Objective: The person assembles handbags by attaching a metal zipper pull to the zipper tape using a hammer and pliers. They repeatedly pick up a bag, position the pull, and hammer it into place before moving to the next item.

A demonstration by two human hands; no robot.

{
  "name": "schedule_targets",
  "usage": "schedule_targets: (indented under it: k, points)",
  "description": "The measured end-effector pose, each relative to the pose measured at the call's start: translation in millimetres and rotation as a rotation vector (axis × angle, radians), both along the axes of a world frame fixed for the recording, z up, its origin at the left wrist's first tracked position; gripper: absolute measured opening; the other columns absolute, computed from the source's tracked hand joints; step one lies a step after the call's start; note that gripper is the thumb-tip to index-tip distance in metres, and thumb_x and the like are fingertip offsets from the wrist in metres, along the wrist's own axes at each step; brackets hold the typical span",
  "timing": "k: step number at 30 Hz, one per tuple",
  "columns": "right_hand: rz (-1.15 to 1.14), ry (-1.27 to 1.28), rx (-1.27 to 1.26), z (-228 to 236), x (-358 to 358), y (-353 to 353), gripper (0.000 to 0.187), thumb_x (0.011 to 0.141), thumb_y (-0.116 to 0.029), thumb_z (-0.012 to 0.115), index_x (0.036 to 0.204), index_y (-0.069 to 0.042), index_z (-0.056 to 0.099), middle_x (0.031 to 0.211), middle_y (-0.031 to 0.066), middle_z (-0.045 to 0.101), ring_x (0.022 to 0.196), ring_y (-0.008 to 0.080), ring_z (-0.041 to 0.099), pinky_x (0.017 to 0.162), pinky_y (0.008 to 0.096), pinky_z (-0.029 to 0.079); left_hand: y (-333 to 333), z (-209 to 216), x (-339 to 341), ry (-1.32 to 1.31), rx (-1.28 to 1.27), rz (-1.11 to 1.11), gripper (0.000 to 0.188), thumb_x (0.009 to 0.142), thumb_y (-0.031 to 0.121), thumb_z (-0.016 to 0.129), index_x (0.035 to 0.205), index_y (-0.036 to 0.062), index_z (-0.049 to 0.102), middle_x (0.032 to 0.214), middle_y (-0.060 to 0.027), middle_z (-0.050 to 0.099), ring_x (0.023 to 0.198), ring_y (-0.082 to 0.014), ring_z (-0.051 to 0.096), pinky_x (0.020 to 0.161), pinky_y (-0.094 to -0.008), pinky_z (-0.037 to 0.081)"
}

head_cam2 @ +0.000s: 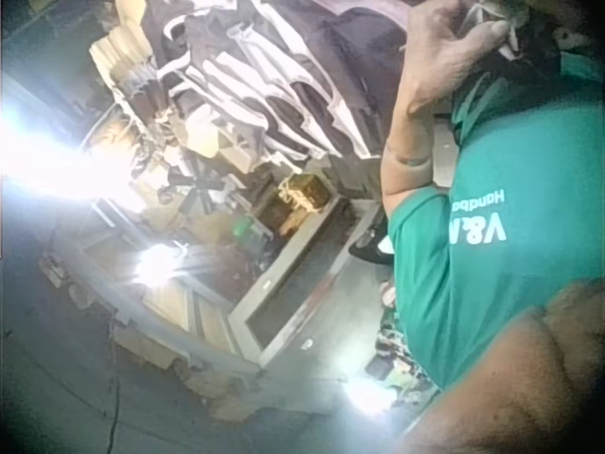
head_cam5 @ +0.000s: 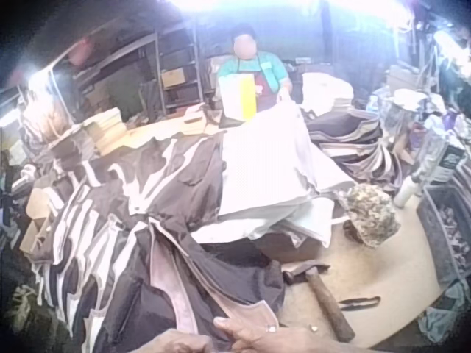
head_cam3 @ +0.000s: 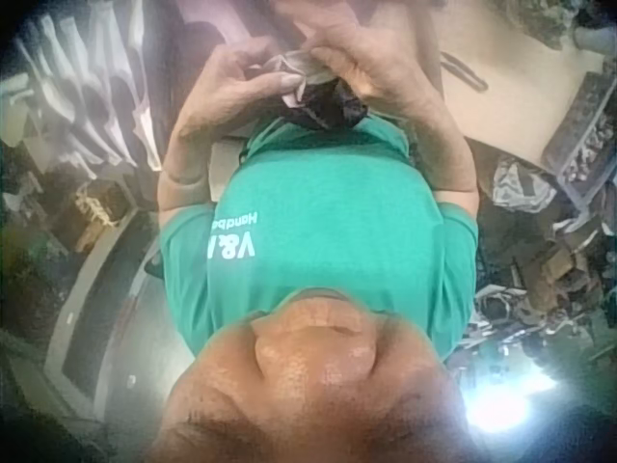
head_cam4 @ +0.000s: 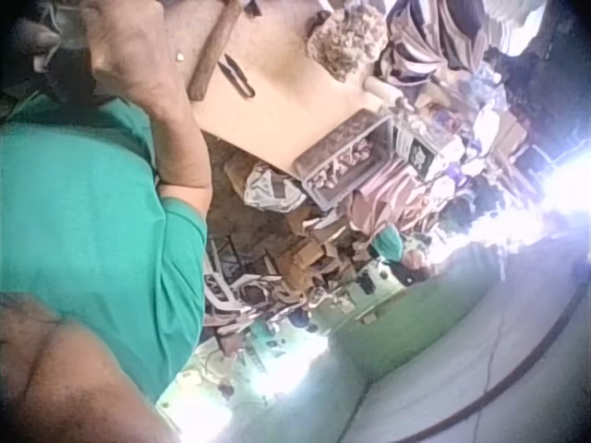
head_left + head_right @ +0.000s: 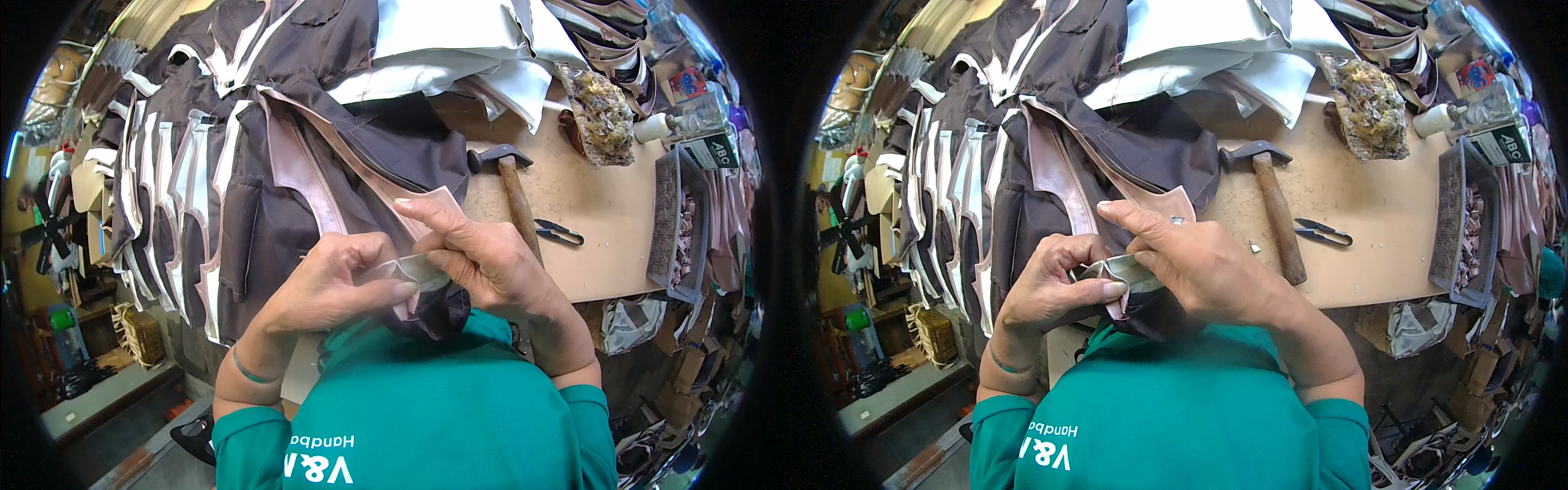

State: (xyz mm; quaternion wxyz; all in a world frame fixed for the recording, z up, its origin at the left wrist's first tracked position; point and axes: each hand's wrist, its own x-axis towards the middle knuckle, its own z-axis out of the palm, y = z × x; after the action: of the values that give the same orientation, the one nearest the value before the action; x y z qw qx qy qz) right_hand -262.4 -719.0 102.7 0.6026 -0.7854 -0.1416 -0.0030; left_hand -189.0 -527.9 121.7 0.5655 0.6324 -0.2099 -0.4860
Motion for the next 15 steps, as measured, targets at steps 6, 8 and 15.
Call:
schedule_targets:
  k: [6,8,15]
  points:
    - [-0.035,0.017,0.059,1.4,-3.7,1.5,0.047,0.079,0.001,0.052,0.125,-0.004,0.042,0.078,0.0147,0.062,0.072,0.0282,0.063,0.063,0.034,0.049,-5.7,-0.9,-5.4,0.166,-0.148,0.109,0.02,0.085,0.012,0.055,0.069,-0.0005,0.054,0.069,-0.0084,0.062,0.062,-0.0101,0.058,0.054,-0.0212,0.044]
    - [-0.04,0.006,0.068,2.1,-3.2,3.7,0.047,0.079,0.001,0.052,0.125,-0.004,0.042,0.077,0.0147,0.062,0.071,0.0278,0.063,0.063,0.0337,0.049,-8.3,-0.4,-6.0,0.154,-0.134,0.135,0.022,0.085,0.012,0.053,0.069,-0.0016,0.053,0.063,-0.0101,0.06,0.057,-0.013,0.059,0.052,-0.0229,0.047]
    - [-0.065,0.065,0.107,-3.7,-5.6,4.9,0.048,0.079,0.003,0.05,0.125,-0.006,0.042,0.073,0.0137,0.061,0.068,0.0278,0.063,0.061,0.0343,0.049,-6.8,1.9,-3.2,0.061,-0.021,-0.068,0.018,0.084,0.012,0.058,0.073,-0.0012,0.058,0.067,-0.0056,0.061,0.06,-0.0077,0.056,0.054,-0.02,0.044]
